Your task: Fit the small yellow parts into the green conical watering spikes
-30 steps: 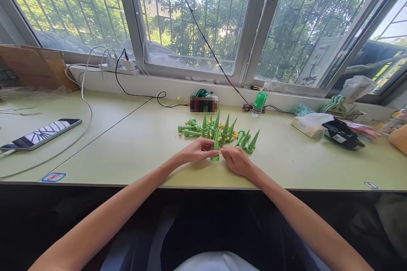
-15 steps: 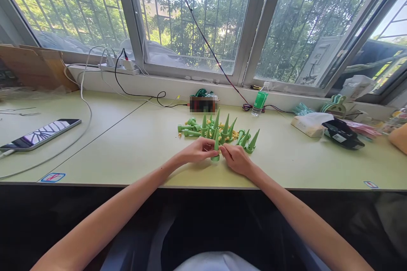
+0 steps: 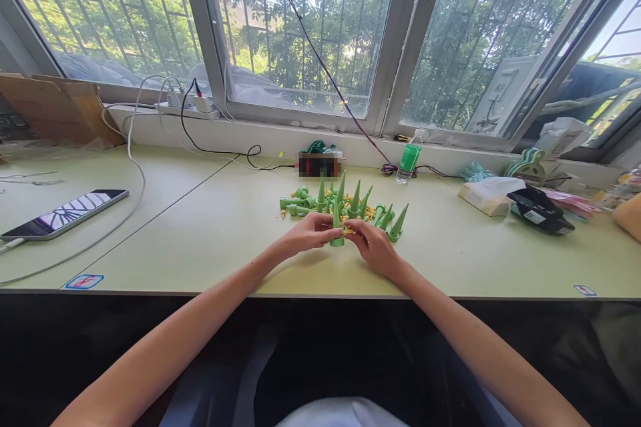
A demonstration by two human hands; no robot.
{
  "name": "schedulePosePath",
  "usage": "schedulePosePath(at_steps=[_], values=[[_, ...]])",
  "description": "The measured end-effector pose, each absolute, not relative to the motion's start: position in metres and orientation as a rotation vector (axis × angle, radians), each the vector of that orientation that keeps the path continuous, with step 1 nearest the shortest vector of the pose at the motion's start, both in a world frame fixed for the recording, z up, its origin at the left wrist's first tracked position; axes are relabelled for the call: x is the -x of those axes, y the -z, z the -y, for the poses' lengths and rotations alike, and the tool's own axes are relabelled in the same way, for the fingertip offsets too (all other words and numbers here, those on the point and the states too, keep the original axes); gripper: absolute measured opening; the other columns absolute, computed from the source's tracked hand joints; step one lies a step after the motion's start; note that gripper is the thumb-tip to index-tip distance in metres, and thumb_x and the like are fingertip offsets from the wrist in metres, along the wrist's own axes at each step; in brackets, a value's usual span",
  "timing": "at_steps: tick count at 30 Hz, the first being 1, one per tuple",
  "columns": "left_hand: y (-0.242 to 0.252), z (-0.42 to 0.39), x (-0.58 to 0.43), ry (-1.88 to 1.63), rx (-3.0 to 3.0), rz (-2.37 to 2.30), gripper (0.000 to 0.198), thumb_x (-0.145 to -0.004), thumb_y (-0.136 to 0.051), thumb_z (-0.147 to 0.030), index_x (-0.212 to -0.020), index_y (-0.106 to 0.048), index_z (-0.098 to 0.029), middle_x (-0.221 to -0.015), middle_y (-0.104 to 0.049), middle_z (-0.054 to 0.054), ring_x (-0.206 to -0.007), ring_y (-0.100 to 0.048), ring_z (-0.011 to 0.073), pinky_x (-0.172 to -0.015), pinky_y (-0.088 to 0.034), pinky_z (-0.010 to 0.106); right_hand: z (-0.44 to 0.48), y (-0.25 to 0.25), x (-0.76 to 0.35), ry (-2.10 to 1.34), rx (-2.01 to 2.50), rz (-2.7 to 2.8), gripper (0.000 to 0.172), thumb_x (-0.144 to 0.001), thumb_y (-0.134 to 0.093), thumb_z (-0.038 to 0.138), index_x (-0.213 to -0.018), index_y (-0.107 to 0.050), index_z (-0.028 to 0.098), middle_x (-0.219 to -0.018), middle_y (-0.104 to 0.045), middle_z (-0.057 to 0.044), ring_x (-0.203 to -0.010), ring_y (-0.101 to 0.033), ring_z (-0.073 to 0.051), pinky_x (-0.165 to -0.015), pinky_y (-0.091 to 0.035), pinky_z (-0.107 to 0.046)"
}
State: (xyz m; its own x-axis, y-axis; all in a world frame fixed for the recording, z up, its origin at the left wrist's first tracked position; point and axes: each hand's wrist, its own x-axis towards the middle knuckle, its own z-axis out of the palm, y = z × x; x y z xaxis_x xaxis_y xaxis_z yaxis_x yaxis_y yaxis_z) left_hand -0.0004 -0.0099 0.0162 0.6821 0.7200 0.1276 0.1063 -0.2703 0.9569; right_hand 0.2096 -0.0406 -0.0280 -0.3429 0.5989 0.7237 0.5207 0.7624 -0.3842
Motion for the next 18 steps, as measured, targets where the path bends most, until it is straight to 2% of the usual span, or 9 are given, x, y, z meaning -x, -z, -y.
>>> schedulePosePath(at_steps=[7, 10, 18], values=[[-0.019, 0.015, 0.001, -0.658, -1.843, -0.68, 0.042, -0.082, -0.066, -0.052, -0.072, -0.051, -0.014, -0.057, -0.044, -0.004, -0.05, -0.038, 0.0063, -0.045, -0.025, 0.02, 0.038, 0.032, -0.212, -0.08, 0.813, 2.034, 0.02, -0.102, -0.047, 0.031, -0.112, -0.061, 0.02, -0.089, -0.071, -0.006, -0.075, -0.067, -0.017, -0.067, -0.051, -0.026], [-0.018, 0.015, 0.0, -0.688, -1.911, -0.668, 0.04, -0.084, -0.063, -0.052, -0.073, -0.054, -0.014, -0.06, -0.045, -0.003, -0.053, -0.04, 0.0073, -0.046, -0.028, 0.02, 0.037, 0.032, -0.212, -0.079, 0.815, 2.066, 0.02, -0.102, -0.045, 0.03, -0.11, -0.061, 0.02, -0.091, -0.071, -0.007, -0.078, -0.067, -0.018, -0.069, -0.051, -0.028], [-0.006, 0.007, 0.0, -0.76, -2.083, -0.617, 0.036, -0.084, -0.065, -0.047, -0.072, -0.056, -0.014, -0.06, -0.044, -0.003, -0.055, -0.04, 0.0085, -0.05, -0.03, 0.022, 0.04, 0.029, -0.213, -0.101, 0.891, 2.188, 0.027, -0.105, -0.036, 0.031, -0.089, -0.055, 0.02, -0.077, -0.062, -0.004, -0.067, -0.057, -0.017, -0.062, -0.041, -0.027]])
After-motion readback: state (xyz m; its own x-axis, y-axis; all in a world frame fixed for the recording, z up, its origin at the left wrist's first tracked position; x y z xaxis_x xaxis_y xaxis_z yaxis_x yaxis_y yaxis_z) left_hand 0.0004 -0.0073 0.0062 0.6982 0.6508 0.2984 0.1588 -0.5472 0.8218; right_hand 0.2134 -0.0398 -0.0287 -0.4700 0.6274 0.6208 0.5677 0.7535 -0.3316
